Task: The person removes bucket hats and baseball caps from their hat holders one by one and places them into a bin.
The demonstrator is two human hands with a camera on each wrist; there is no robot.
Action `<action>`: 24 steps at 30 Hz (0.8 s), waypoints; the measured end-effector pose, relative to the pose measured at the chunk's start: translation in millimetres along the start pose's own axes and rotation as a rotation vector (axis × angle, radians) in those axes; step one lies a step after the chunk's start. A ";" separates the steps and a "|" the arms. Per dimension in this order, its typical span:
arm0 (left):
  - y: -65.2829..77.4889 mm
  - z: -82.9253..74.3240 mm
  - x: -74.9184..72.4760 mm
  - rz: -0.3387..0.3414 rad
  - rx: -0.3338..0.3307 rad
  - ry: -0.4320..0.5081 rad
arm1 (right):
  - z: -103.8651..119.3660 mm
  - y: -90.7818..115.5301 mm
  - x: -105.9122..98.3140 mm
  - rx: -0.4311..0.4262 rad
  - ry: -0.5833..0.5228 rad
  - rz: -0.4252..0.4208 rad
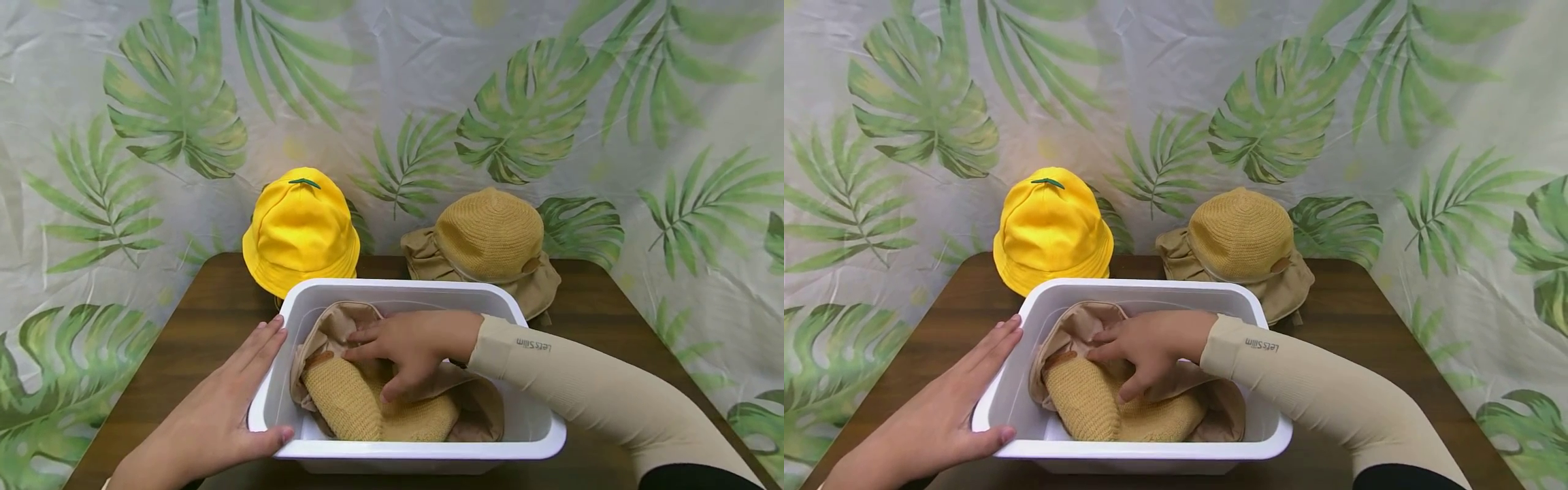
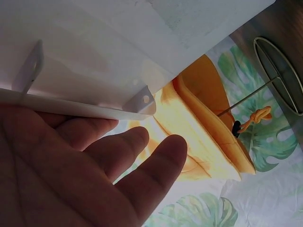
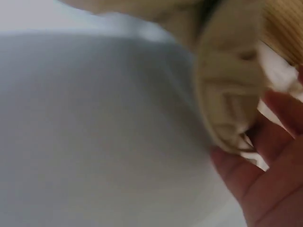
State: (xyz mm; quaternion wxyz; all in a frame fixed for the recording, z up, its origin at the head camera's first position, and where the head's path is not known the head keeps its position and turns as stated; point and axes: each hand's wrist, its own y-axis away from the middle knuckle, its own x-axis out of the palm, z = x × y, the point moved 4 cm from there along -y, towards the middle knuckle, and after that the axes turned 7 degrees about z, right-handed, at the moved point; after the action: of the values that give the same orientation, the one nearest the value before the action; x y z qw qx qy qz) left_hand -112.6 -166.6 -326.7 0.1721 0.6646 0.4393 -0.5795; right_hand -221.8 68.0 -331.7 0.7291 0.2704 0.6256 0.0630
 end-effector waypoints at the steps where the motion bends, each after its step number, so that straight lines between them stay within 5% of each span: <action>1: -0.1 0.0 -0.1 -0.003 0.002 0.000 | -0.3 2.1 -4.1 -0.004 -0.009 -0.019; 11: 0.6 -0.4 0.3 -0.015 0.016 0.001 | -6.5 39.3 -48.4 -0.125 -0.078 -0.369; 24: -0.3 -1.2 -1.4 -0.023 0.032 -0.005 | -40.3 87.5 -71.2 0.058 -0.200 -0.620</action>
State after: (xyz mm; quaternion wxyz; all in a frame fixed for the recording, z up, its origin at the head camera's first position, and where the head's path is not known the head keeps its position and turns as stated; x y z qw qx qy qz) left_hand -112.0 -166.1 -324.9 0.1559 0.6609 0.4370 -0.5898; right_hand -253.3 124.1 -230.6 0.7634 0.0929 0.6049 -0.2067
